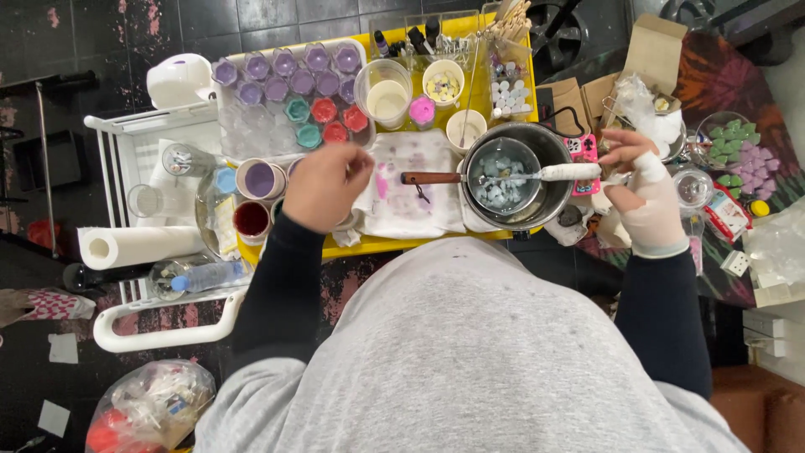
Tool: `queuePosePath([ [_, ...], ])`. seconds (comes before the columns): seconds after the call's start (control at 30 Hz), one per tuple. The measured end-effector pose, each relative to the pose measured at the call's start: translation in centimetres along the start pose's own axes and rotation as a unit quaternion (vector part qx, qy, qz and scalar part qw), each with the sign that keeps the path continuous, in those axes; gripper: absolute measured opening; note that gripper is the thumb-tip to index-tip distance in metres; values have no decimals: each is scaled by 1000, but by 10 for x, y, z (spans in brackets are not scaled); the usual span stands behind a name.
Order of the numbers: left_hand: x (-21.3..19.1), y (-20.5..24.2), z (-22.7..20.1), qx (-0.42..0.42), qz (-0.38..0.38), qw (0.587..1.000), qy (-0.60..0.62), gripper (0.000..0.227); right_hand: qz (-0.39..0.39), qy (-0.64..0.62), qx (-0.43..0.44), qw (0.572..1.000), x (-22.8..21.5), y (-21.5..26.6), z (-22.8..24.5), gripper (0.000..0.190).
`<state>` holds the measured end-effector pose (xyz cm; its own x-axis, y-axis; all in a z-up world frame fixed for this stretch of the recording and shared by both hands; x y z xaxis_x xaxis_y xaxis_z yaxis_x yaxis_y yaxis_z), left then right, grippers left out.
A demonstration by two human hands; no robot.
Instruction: Stirring melting wax in a small pot and adding liquid pink dye using a dropper-style bottle.
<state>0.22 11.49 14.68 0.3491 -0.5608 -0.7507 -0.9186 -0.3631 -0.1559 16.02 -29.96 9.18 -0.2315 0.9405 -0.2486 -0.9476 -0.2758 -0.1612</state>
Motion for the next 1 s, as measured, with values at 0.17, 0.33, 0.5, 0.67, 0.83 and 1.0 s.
queuePosePath([
  [0.17,32,-91,31,149,-121,979,-74,7,-42,-38,15,998,5,20,-1,33],
  [0.33,78,-182,72,186,-181,953,-154,5,-78,-52,34,995,8,44,-4,33],
  [0.5,132,-235,104,184,-57,943,-272,18,-103,-13,34,994,4,64,-7,33],
  [0.67,170,-254,123,275,-85,862,-417,17,-127,0,36,991,3,75,-9,32],
  [0.83,205,-271,143,220,23,883,-415,23,-137,8,44,990,11,76,-9,32],
  [1.0,197,-267,130,295,48,863,-407,22,-126,-42,55,990,21,68,-10,30],
])
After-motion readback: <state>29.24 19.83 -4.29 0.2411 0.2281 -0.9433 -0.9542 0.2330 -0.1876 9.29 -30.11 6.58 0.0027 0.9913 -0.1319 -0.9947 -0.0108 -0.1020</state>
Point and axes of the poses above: each hand's wrist, its own y-axis away from the middle knuckle, its own x-axis out of the palm, z = x × y, the point moved 3 cm from there along -y, towards the middle knuckle, and after that the axes turned 15 degrees about -z, right-handed, at the moved point
